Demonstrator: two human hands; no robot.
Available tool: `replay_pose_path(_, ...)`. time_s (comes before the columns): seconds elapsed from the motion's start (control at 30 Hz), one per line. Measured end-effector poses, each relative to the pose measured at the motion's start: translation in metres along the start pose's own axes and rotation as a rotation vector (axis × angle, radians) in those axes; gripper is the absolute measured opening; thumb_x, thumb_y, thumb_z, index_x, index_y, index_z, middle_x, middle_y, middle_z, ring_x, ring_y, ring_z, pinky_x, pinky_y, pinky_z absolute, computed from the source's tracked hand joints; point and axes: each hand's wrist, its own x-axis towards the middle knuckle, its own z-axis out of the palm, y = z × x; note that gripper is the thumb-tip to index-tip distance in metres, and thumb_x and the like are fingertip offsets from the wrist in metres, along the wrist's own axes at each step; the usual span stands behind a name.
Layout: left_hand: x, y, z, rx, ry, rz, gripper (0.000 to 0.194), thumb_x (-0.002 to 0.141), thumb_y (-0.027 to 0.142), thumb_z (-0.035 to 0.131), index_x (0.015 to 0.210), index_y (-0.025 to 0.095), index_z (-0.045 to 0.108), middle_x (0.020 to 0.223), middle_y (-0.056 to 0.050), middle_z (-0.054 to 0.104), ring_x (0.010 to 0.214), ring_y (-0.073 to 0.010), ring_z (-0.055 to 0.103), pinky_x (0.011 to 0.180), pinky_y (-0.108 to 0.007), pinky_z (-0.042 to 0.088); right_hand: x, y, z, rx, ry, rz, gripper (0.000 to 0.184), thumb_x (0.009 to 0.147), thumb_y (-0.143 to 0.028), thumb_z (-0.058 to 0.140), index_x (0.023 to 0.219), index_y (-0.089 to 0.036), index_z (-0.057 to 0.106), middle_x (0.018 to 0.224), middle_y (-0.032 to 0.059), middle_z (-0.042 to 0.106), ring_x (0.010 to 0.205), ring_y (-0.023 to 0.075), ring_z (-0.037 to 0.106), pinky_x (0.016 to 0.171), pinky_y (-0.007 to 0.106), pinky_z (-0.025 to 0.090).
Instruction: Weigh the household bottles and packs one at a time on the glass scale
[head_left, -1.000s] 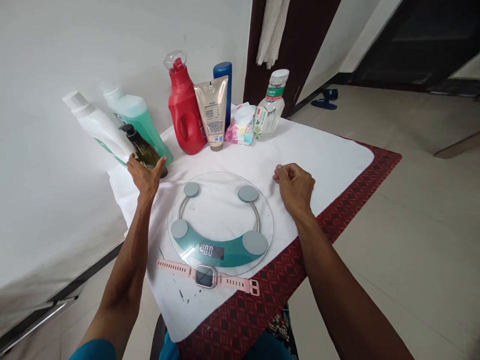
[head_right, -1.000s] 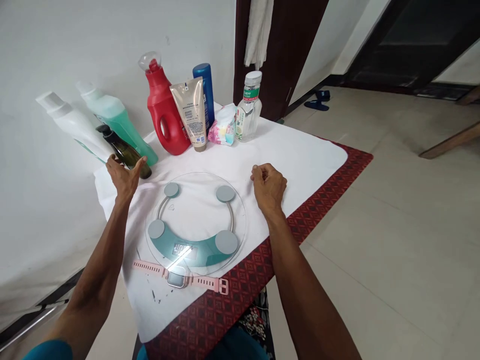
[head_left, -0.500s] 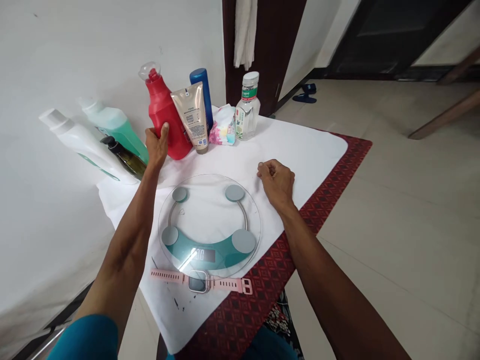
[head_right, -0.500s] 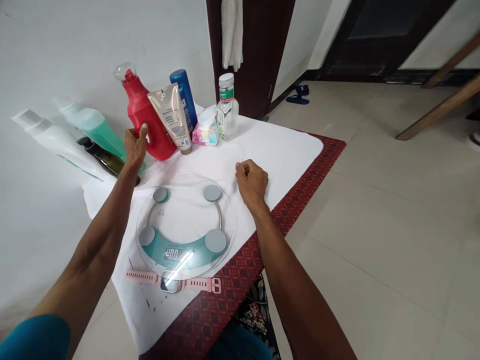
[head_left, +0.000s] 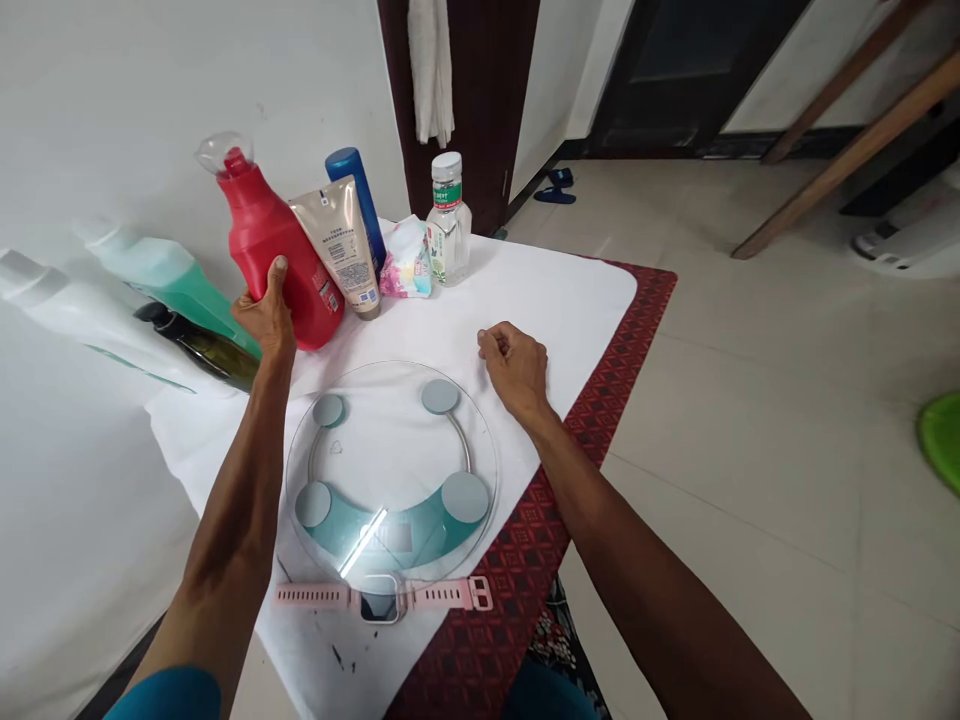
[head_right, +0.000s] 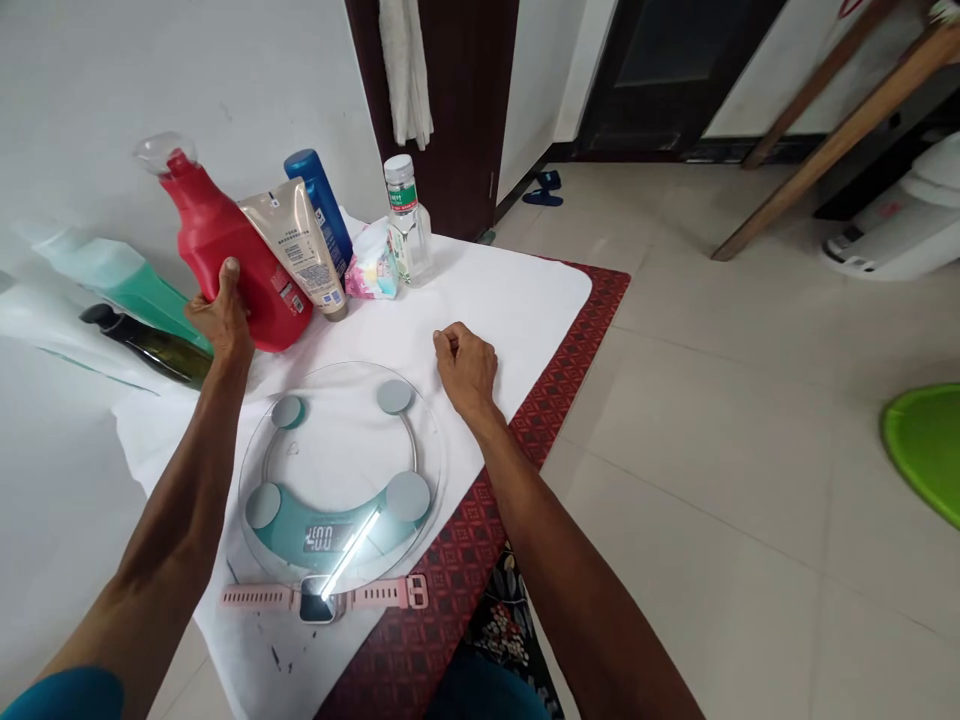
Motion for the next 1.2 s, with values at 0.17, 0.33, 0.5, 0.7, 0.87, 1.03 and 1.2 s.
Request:
replay_pose_path(0.17, -0.003, 0.025, -0.022, -0.034, 0.041, 0.140, 0.058, 0.100, 0.055, 0.088, 0.068, 0.024, 0.049, 0.064, 0.006, 0.041, 0.061, -0.0111, 0.033, 0.058, -0.029, 0.034, 0.000, -0.001, -0.001, -0.004, 0.008, 0.001, 0.030, 0.105, -0.051, 0.057, 0.084, -0.030, 0.058, 0.084, 0.0054, 0.079, 0.081, 0.0282, 0.070, 0.088, 0.042, 0.050)
replay_pose_path(0.33, -0.009, 0.067, -0.048, -0.038, 0.130, 0.275, 0.076, 0.087, 0.081, 0.091, 0.063, 0.026, 0.044, 0.057, 0.008, 0.032, 0.056, -0.0091, 0.029, 0.052, -0.030, 0.026, 0.002, 0.002, 0.001, 0.032, 0.021, -0.032, 0.031, 0.106, -0.050, 0.059, 0.083, -0.030, 0.059, 0.082, 0.0042, 0.078, 0.080, 0.0272, 0.070, 0.084, 0.040, 0.052)
replay_pose_path(0.5, -0.051, 0.110, -0.094, -0.064, 0.022, 0.343, 0.088, 0.079, 0.097, 0.086, 0.063, 0.026, 0.035, 0.055, 0.008, 0.027, 0.051, -0.0077, 0.028, 0.049, -0.029, 0.027, 0.003, 0.004, 0.003, 0.030, 0.031, -0.033, 0.028, 0.105, -0.049, 0.060, 0.084, -0.030, 0.060, 0.082, 0.0038, 0.078, 0.082, 0.0274, 0.071, 0.088, 0.042, 0.054)
replay_pose_path(0.7, -0.122, 0.121, -0.136, -0.134, -0.184, 0.154, 0.095, 0.065, 0.102, 0.093, 0.063, 0.026, 0.037, 0.051, 0.009, 0.027, 0.043, -0.0081, 0.028, 0.041, -0.030, 0.027, 0.002, 0.004, 0.004, 0.038, 0.038, -0.033, 0.026, 0.107, -0.043, 0.061, 0.085, -0.030, 0.059, 0.085, 0.0039, 0.076, 0.085, 0.0273, 0.069, 0.095, 0.044, 0.055)
replay_pose_path(0.87, -0.167, 0.116, -0.148, -0.112, -0.284, 0.050, 0.097, 0.069, 0.091, 0.100, 0.057, 0.025, 0.031, 0.050, 0.008, 0.022, 0.043, -0.0087, 0.026, 0.041, -0.029, 0.031, 0.004, 0.008, 0.006, 0.055, 0.027, -0.046, 0.026, 0.109, -0.041, 0.062, 0.086, -0.030, 0.059, 0.084, 0.0035, 0.074, 0.085, 0.0274, 0.069, 0.100, 0.046, 0.057)
replay_pose_path(1.03, -0.185, 0.107, -0.148, -0.125, -0.346, 0.031, 0.095, 0.068, 0.095, 0.098, 0.057, 0.025, 0.035, 0.051, 0.007, 0.026, 0.043, -0.0099, 0.025, 0.041, -0.030, 0.028, 0.007, 0.015, 0.008, 0.069, 0.036, -0.062, 0.033, 0.109, -0.054, 0.064, 0.086, -0.031, 0.061, 0.084, 0.0064, 0.075, 0.092, 0.0319, 0.073, 0.101, 0.051, 0.059)
replay_pose_path(1.2, -0.185, 0.096, -0.139, -0.128, -0.327, 0.028, 0.096, 0.068, 0.096, 0.097, 0.054, 0.025, 0.034, 0.049, 0.007, 0.027, 0.044, -0.0088, 0.022, 0.043, -0.030, 0.027, 0.007, 0.021, 0.011, 0.049, 0.037, -0.075, 0.036, 0.112, -0.058, 0.061, 0.088, -0.031, 0.064, 0.089, 0.0086, 0.076, 0.095, 0.0336, 0.076, 0.103, 0.055, 0.060)
